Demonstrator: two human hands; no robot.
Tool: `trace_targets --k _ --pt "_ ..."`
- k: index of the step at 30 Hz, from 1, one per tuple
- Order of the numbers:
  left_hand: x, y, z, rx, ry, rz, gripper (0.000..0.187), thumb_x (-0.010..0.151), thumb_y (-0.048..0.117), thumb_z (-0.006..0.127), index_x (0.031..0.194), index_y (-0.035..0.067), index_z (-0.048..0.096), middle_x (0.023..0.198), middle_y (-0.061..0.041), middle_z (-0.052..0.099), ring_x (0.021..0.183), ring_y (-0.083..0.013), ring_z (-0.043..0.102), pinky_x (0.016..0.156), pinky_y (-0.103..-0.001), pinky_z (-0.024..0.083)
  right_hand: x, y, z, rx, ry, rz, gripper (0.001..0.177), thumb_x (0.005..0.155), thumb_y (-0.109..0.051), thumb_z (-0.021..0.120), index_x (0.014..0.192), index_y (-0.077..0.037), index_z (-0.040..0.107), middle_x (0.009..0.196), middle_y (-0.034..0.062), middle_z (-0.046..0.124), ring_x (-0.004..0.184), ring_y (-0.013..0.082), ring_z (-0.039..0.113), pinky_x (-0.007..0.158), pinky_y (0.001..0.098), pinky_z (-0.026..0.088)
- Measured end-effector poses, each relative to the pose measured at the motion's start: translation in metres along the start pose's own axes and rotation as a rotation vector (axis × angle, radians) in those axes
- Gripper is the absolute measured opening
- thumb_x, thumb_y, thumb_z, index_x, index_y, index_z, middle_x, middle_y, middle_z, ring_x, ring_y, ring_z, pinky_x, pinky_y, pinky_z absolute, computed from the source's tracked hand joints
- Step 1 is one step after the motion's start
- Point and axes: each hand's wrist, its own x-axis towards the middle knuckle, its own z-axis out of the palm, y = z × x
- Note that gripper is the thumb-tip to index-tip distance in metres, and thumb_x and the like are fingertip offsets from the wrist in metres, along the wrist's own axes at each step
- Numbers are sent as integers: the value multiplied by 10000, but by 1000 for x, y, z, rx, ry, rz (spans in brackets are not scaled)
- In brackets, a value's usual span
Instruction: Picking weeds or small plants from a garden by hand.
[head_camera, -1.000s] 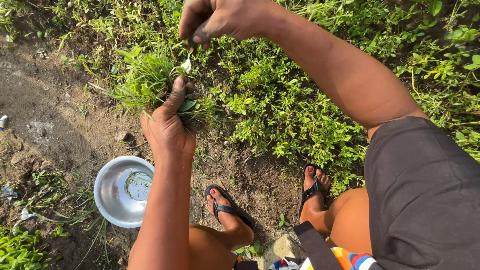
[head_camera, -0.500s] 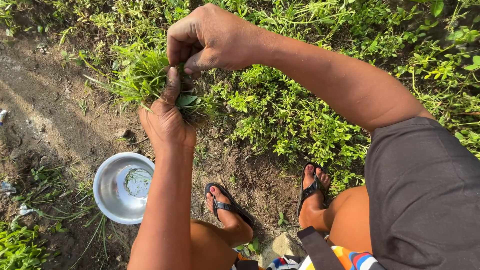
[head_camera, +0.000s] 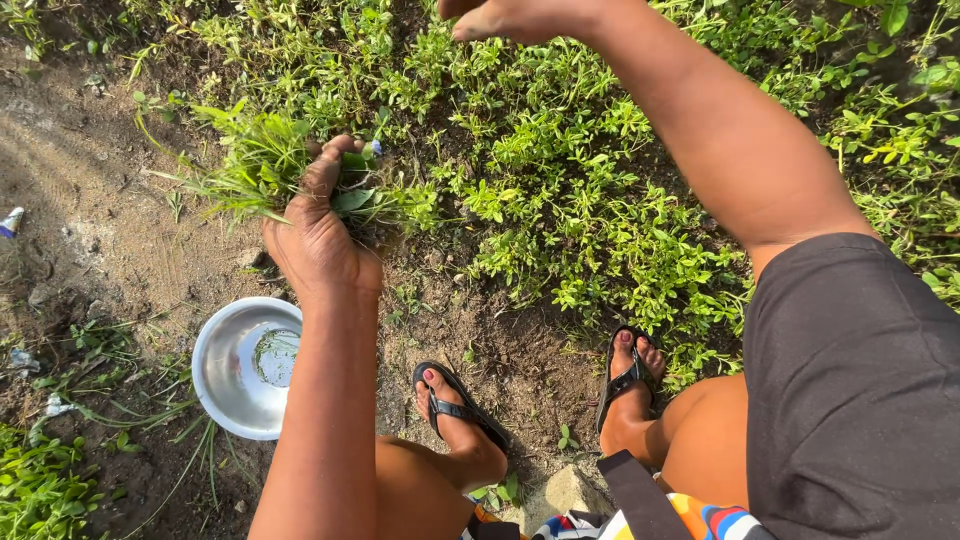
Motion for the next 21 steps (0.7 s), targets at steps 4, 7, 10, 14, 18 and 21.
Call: trace_targets --k 4,7,10,14,18,21 --pt "0 0 1 -8 61 -16 239 864 -53 745 1083 -64 650 955 -162 742 852 -253 737 776 -360 624 16 83 30 -654 142 211 151 1010 -70 635 1000 14 760 881 206 718 727 288 708 684 446 596" --pt "-8 -1 1 -17 33 -27 215 885 -45 734 1078 -59 640 952 -166 741 858 -251 731 782 -364 623 21 93 42 -406 359 69 302 891 -4 622 1144 -54 778 935 188 756 776 286 721 720 445 576" --pt "-20 4 7 24 52 -88 209 879 -25 730 1074 -39 656 940 -152 740 852 -249 734 764 -365 620 32 87 53 -316 315 38 280 905 -4 643 1128 -76 797 1022 159 771 835 288 723 754 440 572" --pt "-30 4 -3 -1 15 -105 191 895 -15 730 1066 -39 647 952 -151 741 870 -255 732 792 -377 623 62 115 98 -133 301 117 314 871 17 647 1110 -103 812 1046 117 776 902 234 739 846 374 593" --pt "-39 16 -12 0 53 -132 224 888 -9 733 1092 -25 642 964 -141 745 874 -246 722 792 -372 617 90 155 152 260 293 104 423 854 47 658 1248 -87 732 1158 97 766 990 172 738 884 333 597" --pt "-45 28 -17 -38 77 -153 241 886 -11 736 1108 -23 643 977 -137 740 894 -246 725 816 -368 618 93 153 169 504 327 266 540 830 75 620 1340 -105 633 1269 69 656 997 149 715 823 324 638"
